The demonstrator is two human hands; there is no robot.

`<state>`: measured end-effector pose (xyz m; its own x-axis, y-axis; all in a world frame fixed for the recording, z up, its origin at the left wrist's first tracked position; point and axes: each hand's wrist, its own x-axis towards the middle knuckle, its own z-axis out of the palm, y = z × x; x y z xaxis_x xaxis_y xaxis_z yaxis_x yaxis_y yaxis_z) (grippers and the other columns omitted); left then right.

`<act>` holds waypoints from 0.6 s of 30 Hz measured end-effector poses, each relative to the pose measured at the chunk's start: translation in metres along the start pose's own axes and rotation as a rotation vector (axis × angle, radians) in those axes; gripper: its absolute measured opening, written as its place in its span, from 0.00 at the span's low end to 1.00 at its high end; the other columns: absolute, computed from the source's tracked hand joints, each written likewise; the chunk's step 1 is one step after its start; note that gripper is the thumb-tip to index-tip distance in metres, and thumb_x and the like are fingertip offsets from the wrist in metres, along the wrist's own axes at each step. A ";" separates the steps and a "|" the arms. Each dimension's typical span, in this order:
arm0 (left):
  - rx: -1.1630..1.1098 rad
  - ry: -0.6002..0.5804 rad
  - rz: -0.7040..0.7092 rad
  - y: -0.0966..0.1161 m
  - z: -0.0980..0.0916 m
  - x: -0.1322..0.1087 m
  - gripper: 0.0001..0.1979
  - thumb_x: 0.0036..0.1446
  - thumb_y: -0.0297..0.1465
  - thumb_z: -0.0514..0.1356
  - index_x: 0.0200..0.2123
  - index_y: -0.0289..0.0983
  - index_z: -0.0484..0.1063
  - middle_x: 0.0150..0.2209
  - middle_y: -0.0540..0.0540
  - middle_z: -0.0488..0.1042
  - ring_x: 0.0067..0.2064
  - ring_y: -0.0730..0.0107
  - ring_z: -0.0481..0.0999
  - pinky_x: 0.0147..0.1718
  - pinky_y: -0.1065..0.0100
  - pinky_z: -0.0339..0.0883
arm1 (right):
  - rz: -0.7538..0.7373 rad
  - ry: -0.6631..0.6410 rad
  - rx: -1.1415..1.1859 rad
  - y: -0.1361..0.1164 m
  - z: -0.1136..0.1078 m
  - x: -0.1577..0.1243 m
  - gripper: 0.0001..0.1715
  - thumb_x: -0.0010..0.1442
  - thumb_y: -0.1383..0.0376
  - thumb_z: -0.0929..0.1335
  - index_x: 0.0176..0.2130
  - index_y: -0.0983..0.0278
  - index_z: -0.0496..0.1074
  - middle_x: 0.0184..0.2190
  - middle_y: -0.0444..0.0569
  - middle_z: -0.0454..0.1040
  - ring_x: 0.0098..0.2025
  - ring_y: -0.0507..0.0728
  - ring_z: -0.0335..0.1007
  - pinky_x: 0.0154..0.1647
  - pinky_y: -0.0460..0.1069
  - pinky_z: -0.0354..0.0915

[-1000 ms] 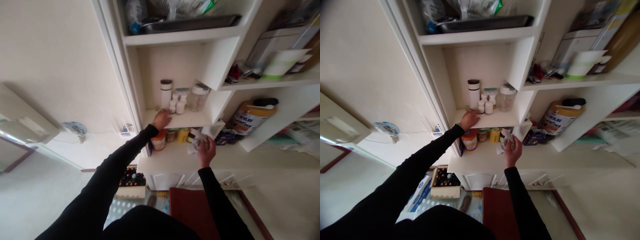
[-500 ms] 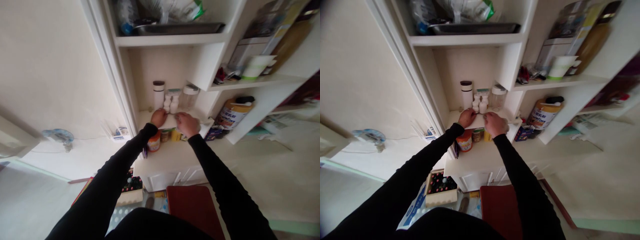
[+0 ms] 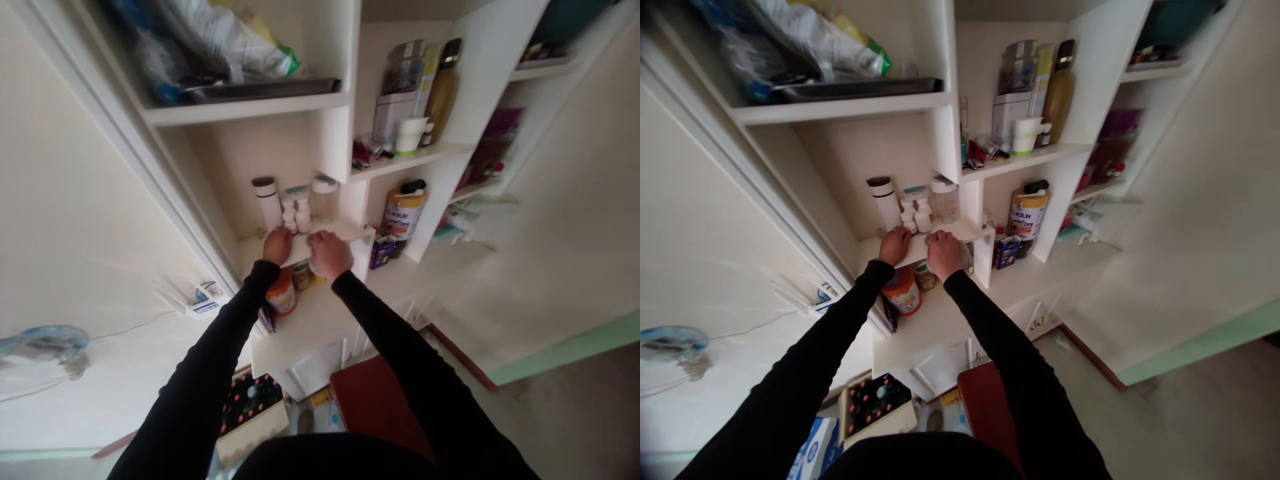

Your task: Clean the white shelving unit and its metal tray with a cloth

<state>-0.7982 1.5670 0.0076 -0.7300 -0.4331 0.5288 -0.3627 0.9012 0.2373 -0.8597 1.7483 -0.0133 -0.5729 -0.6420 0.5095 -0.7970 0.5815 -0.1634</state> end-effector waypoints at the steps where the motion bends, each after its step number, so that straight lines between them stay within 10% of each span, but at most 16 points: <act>1: -0.011 0.015 -0.008 0.000 0.000 0.001 0.13 0.76 0.28 0.54 0.40 0.39 0.77 0.49 0.34 0.84 0.54 0.47 0.83 0.56 0.55 0.74 | -0.024 0.003 0.013 -0.010 0.000 -0.005 0.22 0.78 0.65 0.63 0.64 0.64 0.78 0.65 0.63 0.78 0.64 0.68 0.73 0.62 0.60 0.72; 11: -0.350 0.521 -0.049 -0.026 -0.013 -0.025 0.20 0.80 0.33 0.42 0.41 0.42 0.71 0.47 0.38 0.81 0.53 0.58 0.83 0.60 0.58 0.77 | -0.302 0.012 0.186 -0.087 0.019 -0.002 0.22 0.74 0.62 0.68 0.61 0.61 0.83 0.62 0.52 0.84 0.61 0.65 0.79 0.61 0.55 0.72; 18: -0.157 0.358 0.027 -0.038 -0.015 -0.079 0.19 0.77 0.37 0.50 0.59 0.39 0.77 0.67 0.32 0.80 0.76 0.49 0.72 0.80 0.46 0.63 | -0.478 0.042 0.303 -0.034 0.032 -0.002 0.25 0.69 0.74 0.69 0.61 0.59 0.81 0.66 0.46 0.83 0.64 0.61 0.76 0.66 0.53 0.67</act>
<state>-0.7181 1.5676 -0.0316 -0.4793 -0.4005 0.7809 -0.2330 0.9159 0.3267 -0.8376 1.7138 -0.0360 -0.1318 -0.7745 0.6186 -0.9887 0.0574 -0.1387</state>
